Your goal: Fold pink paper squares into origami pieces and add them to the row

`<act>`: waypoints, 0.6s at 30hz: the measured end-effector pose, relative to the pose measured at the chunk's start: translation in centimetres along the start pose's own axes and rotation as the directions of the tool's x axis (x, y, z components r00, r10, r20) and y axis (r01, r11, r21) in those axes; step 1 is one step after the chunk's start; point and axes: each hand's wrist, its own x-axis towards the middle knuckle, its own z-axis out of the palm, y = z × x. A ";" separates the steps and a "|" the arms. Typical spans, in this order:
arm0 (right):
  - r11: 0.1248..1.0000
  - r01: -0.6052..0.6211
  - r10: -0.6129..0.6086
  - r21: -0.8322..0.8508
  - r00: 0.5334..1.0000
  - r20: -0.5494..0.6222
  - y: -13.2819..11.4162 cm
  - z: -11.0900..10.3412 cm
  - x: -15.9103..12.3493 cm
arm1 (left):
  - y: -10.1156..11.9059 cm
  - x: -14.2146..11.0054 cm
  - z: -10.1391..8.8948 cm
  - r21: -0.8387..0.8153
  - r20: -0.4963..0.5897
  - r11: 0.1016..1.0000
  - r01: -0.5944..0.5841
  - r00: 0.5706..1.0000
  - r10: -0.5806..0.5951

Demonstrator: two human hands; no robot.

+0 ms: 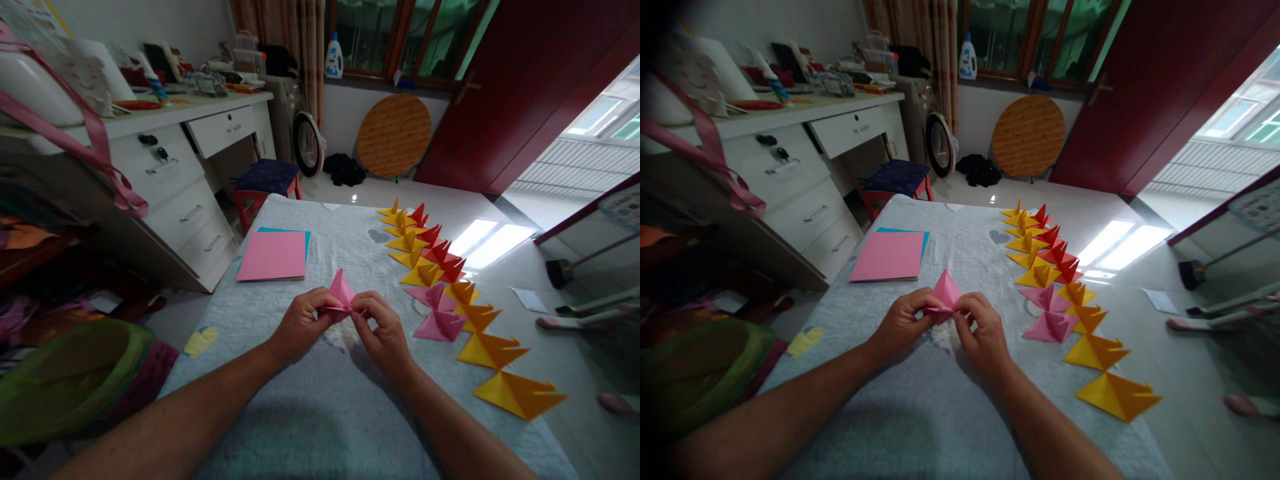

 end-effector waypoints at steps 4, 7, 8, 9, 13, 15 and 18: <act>0.993 -0.084 0.083 0.080 0.996 0.014 0.3 0.1 0.0 | 0.3 -0.1 0.0 -0.002 0.013 1.000 0.006 1.000 -0.006; 0.976 -0.151 0.148 0.158 0.989 0.029 0.6 0.1 0.0 | 0.4 0.0 0.0 -0.002 0.007 1.000 0.022 1.000 -0.022; 0.968 -0.172 0.168 0.181 0.985 0.038 0.7 0.1 0.0 | 0.4 0.0 0.0 -0.004 0.001 1.000 0.030 1.000 -0.030; 0.961 -0.191 0.186 0.199 0.982 0.046 0.7 0.1 0.0 | 0.3 0.1 0.0 -0.010 -0.004 0.999 0.039 0.999 -0.039; 0.948 -0.233 0.230 0.218 0.972 0.041 0.6 0.2 0.0 | 0.2 0.1 0.1 -0.060 -0.025 0.996 0.061 0.998 -0.063; 0.948 -0.238 0.238 0.209 0.971 0.025 0.6 0.2 0.0 | 0.2 0.0 0.1 -0.072 -0.030 0.996 0.061 0.998 -0.063; 0.952 -0.230 0.234 0.202 0.972 0.005 0.6 0.2 0.0 | 0.3 0.0 0.2 -0.061 -0.034 0.997 0.056 0.998 -0.058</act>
